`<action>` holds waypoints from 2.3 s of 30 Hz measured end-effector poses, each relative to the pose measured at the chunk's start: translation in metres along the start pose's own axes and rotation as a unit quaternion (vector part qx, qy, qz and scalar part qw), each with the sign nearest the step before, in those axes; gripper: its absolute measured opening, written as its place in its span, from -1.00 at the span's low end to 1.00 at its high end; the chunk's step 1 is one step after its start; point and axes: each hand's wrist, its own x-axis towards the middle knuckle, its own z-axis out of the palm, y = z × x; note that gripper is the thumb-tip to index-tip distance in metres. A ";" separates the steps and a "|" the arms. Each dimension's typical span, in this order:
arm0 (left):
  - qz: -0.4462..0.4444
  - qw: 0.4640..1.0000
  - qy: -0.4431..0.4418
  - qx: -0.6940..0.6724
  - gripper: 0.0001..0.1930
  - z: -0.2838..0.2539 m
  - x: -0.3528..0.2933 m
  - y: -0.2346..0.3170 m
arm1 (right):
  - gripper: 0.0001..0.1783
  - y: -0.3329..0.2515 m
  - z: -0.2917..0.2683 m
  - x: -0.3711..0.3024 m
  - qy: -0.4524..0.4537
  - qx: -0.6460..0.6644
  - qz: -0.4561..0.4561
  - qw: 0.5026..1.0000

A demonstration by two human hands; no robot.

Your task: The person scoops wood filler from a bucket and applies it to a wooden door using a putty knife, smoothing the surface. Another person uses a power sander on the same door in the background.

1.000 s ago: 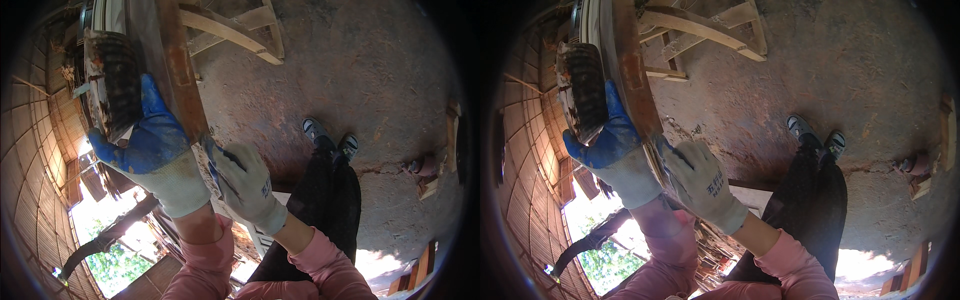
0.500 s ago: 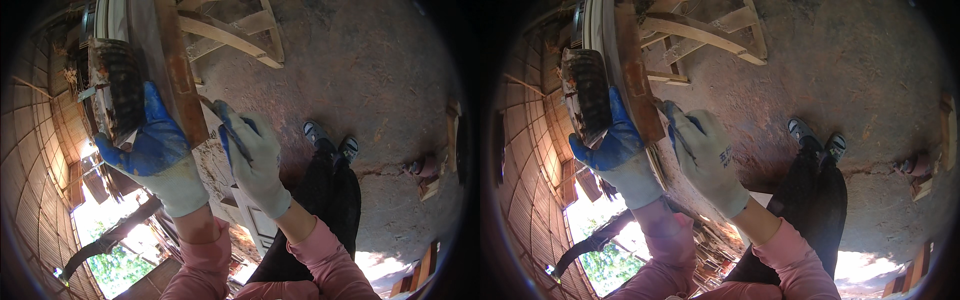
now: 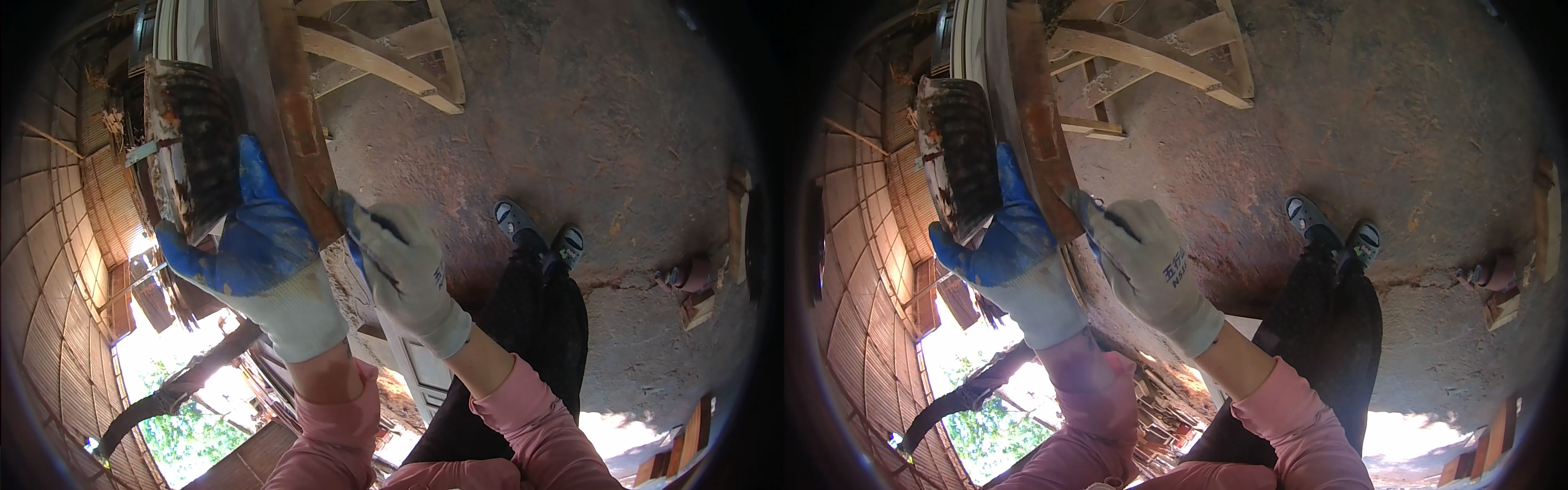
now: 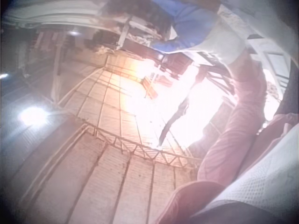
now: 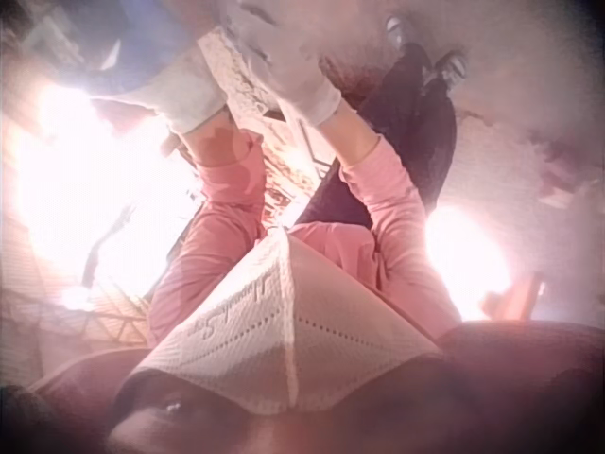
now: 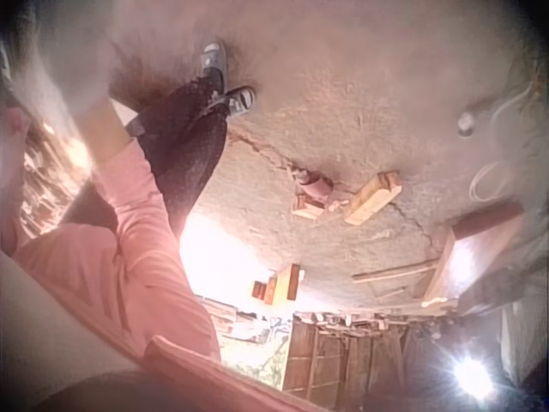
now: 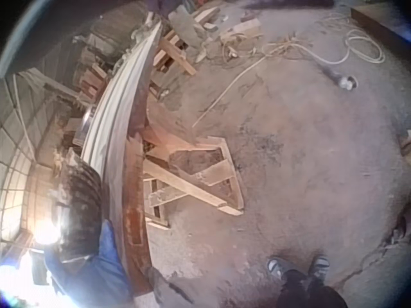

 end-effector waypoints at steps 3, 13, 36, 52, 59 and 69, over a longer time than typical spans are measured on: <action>0.053 0.997 0.019 0.061 -0.20 0.004 0.000 -0.006 | -0.53 0.005 -0.005 -0.006 -0.019 0.017 -0.016 1.000; -0.040 0.995 -0.029 -0.087 -0.20 -0.003 -0.001 0.002 | -0.57 0.007 -0.005 0.007 0.018 0.026 0.073 0.997; 0.030 0.998 0.024 0.045 -0.26 0.005 -0.005 -0.004 | -0.64 -0.004 -0.020 -0.005 0.138 0.056 0.095 0.984; -0.003 0.994 0.065 0.086 0.00 0.008 -0.013 -0.006 | -0.65 0.007 0.004 0.022 0.002 0.039 0.031 0.999; -0.055 0.998 0.019 -0.030 -0.19 0.005 -0.008 -0.003 | -0.66 0.001 -0.021 0.031 0.057 0.196 0.179 0.962; 0.115 0.975 0.111 0.153 -0.48 0.025 -0.025 -0.032 | -0.68 -0.072 -0.034 0.096 -0.001 0.235 0.176 0.956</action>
